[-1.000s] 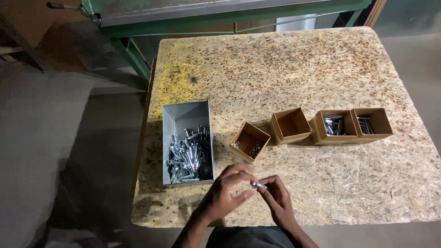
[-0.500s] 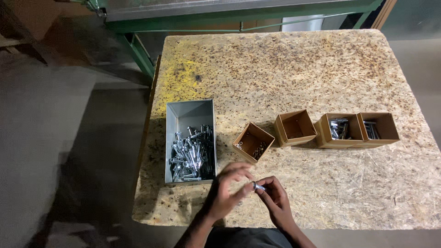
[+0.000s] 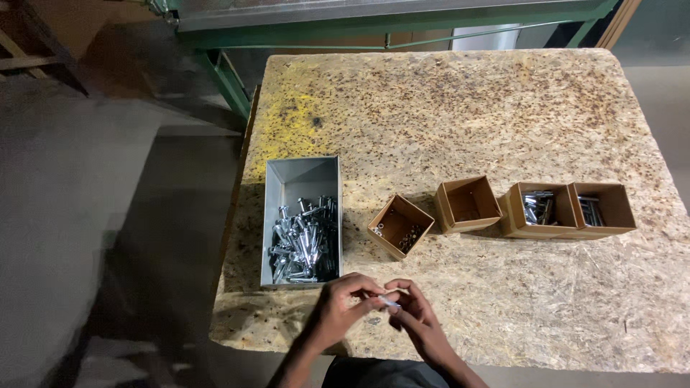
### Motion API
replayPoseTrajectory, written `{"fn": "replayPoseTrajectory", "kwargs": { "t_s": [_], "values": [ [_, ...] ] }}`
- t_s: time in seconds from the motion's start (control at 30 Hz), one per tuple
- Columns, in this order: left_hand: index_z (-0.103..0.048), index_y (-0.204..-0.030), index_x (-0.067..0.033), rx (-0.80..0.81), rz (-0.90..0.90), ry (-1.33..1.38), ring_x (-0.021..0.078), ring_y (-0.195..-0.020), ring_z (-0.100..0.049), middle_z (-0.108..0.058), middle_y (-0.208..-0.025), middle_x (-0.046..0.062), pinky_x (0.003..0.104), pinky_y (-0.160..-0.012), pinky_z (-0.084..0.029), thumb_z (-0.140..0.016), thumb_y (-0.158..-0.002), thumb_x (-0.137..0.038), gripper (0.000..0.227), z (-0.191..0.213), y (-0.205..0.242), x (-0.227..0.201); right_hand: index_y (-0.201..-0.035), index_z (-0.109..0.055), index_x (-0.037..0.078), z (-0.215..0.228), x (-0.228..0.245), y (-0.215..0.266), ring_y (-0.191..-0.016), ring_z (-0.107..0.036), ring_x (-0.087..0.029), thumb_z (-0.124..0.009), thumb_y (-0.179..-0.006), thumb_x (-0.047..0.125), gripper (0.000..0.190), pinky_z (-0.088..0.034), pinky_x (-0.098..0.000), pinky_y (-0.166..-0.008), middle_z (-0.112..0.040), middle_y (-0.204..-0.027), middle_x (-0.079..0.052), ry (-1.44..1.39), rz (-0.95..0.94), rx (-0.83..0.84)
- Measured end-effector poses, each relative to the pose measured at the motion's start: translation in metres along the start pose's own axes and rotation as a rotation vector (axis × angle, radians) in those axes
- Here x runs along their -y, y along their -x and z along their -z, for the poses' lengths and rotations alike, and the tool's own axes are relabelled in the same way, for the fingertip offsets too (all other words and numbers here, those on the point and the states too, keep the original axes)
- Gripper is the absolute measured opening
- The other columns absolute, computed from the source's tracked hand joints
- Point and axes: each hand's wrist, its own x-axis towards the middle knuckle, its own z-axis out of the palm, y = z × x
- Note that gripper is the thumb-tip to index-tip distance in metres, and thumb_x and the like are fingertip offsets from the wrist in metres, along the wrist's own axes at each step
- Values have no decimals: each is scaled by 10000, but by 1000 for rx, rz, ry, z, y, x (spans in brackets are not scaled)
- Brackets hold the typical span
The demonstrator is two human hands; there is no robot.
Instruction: The person repeatedly picks a bolt from a metal bin, takes a nut from a small cardboard box, and threads the nut onto the bolt by hand. The assembled fasteners are placed into a second cardboard box. The process continues throughout the clip.
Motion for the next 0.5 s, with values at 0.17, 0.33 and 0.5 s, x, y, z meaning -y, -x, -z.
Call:
{"fn": "replayPoseTrajectory", "kwargs": {
  "t_s": [0.17,0.33,0.5],
  "values": [
    [-889,-1187,-155,-177,280,-97,188,-1045,-847,-913,-1125,25,329,-954,-638,-791,-1090,-335,227,58,-3,28,-1693,-541,231,-3,34,8,-1571,-645,-247,-741,-1097,246,629,-560,-425,-1125,-697,-1756,-88,257,-52,54],
    [-885,-1199,-154,-387,475,-268,166,-1037,-864,-944,-1147,14,305,-918,-607,-780,-1094,-205,157,110,-23,40,-1606,-662,217,39,37,17,-1528,-685,-252,-730,-1110,337,515,-579,-474,-1159,-706,-1726,-23,379,-57,-50],
    [-875,-1284,-197,-373,540,-676,313,-1106,-846,-905,-1262,59,461,-960,-598,-731,-1112,-195,224,124,-31,102,-1459,-754,139,146,8,14,-1321,-729,-158,-748,-1093,115,368,-597,-318,-1027,-804,-1503,-35,473,166,-239]
  ]
}}
